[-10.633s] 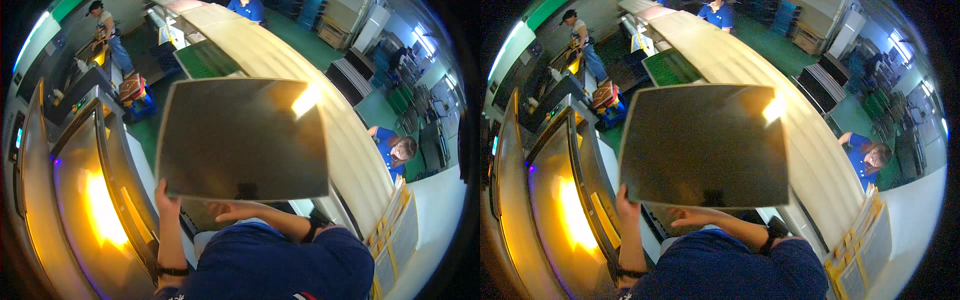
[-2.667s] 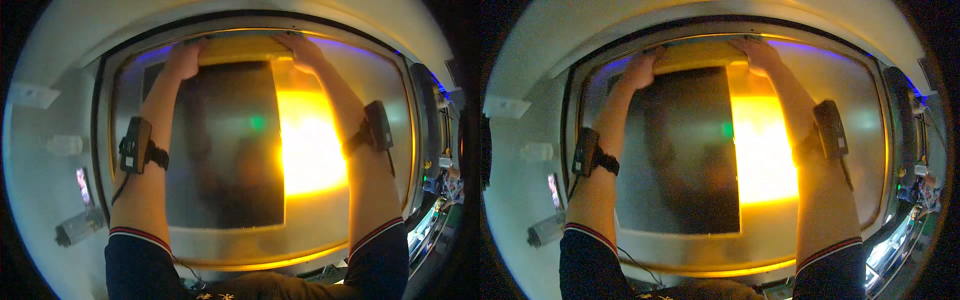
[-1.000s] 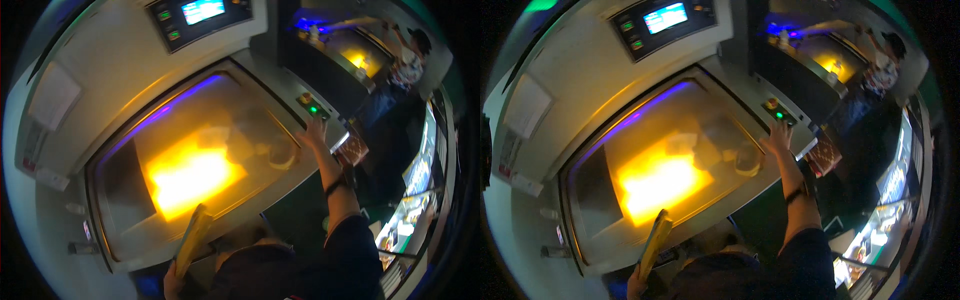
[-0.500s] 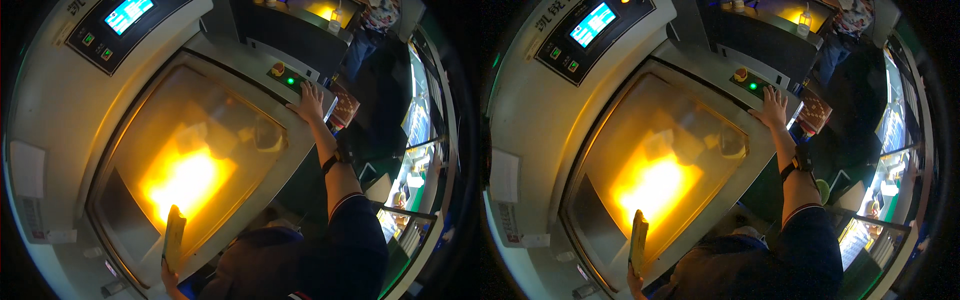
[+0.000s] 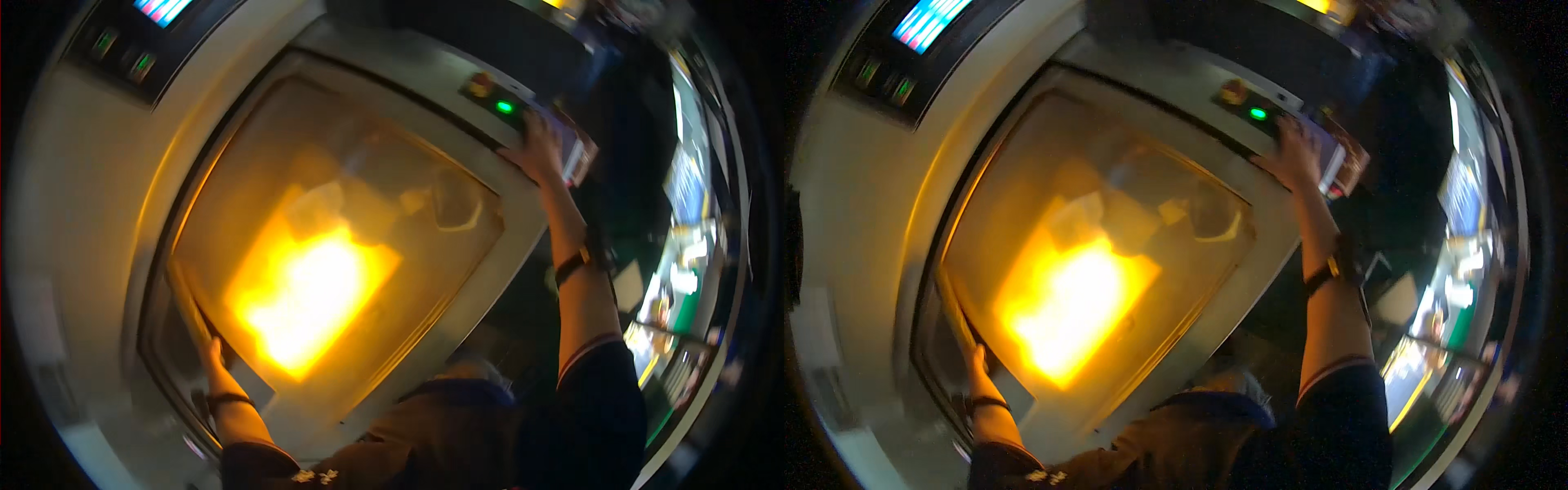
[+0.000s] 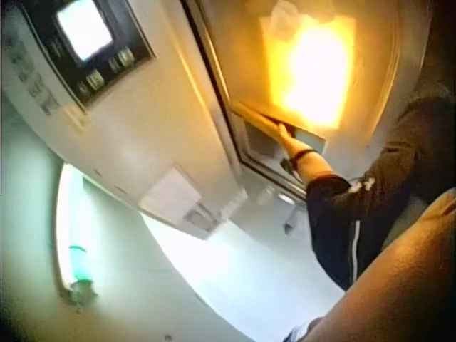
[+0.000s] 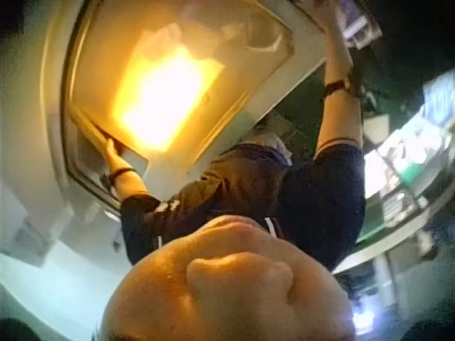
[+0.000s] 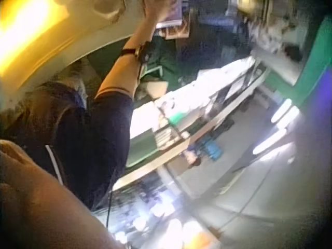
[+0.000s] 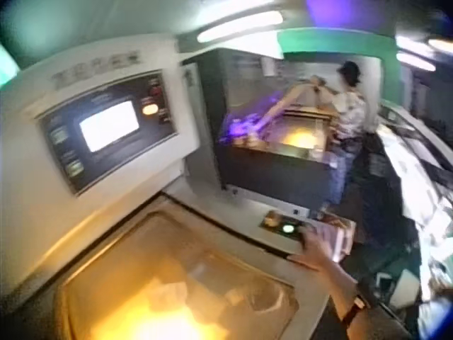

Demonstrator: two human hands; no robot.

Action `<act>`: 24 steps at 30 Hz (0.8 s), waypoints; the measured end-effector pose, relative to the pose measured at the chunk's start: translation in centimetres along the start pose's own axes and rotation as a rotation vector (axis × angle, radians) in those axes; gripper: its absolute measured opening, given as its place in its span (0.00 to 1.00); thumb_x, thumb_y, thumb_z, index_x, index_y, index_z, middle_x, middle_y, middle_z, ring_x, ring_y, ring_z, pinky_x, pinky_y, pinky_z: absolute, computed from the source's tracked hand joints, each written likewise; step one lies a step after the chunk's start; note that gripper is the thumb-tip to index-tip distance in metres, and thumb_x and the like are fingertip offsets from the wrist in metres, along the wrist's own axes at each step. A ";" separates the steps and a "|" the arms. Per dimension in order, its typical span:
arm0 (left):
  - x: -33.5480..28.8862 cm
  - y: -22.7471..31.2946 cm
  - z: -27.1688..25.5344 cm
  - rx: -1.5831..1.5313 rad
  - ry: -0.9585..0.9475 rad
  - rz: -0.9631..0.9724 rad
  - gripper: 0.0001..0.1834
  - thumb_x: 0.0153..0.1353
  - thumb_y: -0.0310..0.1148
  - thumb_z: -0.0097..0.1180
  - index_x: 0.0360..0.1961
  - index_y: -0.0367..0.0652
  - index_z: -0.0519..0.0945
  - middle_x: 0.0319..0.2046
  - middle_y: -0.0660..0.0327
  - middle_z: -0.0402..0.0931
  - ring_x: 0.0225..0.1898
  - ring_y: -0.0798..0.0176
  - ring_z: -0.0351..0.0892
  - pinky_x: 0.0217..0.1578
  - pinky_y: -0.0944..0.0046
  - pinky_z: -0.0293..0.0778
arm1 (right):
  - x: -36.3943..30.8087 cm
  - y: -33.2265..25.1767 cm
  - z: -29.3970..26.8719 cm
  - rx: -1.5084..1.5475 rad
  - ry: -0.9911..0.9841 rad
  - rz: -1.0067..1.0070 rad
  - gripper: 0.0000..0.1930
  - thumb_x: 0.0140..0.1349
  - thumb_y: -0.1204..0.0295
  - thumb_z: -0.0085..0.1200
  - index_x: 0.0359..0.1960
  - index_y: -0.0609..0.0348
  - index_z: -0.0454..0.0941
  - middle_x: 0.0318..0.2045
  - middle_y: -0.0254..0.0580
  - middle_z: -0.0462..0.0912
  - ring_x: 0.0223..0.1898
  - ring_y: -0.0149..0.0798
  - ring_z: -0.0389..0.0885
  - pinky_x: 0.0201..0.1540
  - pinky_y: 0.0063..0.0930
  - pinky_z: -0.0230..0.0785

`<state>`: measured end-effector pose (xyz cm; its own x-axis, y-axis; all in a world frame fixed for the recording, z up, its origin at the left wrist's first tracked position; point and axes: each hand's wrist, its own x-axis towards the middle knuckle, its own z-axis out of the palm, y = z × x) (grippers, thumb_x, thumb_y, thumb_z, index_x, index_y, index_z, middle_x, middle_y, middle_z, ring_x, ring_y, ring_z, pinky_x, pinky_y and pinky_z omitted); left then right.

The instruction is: Placing and exposing printing plates in an LED exposure machine.

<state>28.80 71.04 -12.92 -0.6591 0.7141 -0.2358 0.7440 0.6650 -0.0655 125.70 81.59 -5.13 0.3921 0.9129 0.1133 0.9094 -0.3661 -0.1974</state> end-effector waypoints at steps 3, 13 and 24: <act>-4.6 2.3 0.7 0.016 -0.175 -0.094 0.22 0.48 0.34 0.52 0.43 0.31 0.82 0.34 0.44 0.83 0.38 0.43 0.83 0.42 0.49 0.76 | -0.5 1.1 -0.4 0.020 0.027 -0.011 0.52 0.46 0.50 0.71 0.71 0.51 0.57 0.73 0.43 0.58 0.75 0.49 0.50 0.74 0.55 0.42; -45.1 6.4 -4.9 -0.151 -0.459 0.716 0.47 0.45 0.20 0.57 0.71 0.48 0.61 0.69 0.51 0.62 0.69 0.39 0.61 0.62 0.48 0.70 | 0.2 -0.4 -2.0 0.083 -0.038 0.019 0.55 0.48 0.43 0.68 0.73 0.53 0.51 0.73 0.42 0.57 0.76 0.49 0.47 0.76 0.54 0.35; -64.2 -4.1 4.4 -0.185 -0.029 0.308 0.45 0.46 0.24 0.60 0.70 0.39 0.61 0.69 0.49 0.61 0.69 0.37 0.59 0.69 0.47 0.60 | 5.4 7.8 8.5 -0.244 0.053 -0.049 0.52 0.47 0.31 0.59 0.66 0.59 0.66 0.64 0.54 0.70 0.65 0.54 0.68 0.66 0.56 0.59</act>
<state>68.55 21.54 -1.77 -0.4015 0.8826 -0.2445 0.8731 0.4495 0.1889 133.71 85.24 -14.29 0.3475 0.9223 0.1691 0.9316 -0.3601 0.0496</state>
